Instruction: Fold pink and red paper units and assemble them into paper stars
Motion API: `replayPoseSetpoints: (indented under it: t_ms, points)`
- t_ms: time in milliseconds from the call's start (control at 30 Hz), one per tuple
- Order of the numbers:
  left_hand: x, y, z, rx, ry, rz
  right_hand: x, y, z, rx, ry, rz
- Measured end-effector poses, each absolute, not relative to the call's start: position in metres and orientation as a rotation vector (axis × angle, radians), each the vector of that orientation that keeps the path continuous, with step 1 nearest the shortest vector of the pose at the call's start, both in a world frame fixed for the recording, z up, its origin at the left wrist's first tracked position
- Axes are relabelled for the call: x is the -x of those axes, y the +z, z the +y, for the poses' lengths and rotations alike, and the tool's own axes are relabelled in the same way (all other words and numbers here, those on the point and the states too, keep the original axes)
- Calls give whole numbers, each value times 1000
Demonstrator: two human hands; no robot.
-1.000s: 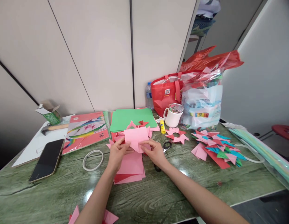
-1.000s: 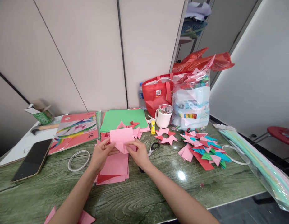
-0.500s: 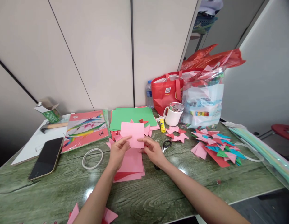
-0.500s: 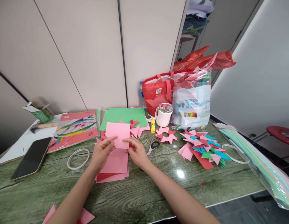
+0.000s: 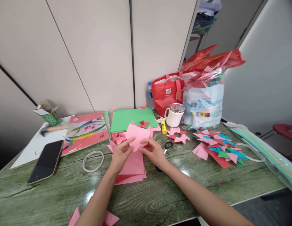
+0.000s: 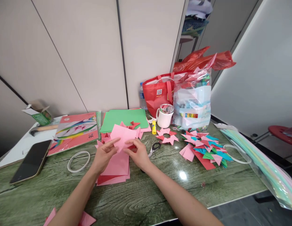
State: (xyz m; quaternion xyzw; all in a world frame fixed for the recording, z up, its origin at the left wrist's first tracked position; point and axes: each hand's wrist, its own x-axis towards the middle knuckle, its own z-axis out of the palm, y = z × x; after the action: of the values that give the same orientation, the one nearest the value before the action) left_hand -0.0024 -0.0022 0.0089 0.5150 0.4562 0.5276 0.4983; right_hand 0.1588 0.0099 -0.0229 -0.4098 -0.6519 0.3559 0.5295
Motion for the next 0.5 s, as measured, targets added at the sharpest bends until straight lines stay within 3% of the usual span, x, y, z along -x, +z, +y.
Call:
replayPoseSetpoints:
  t_ms: [167,500]
  points:
    - [-3,6,-4,-1285,1246,1075,-156,-23,9,965,1003,-1364]
    - [-13,8,-10,-1188,1231,1060,-156,-15,6,941,991,-1303]
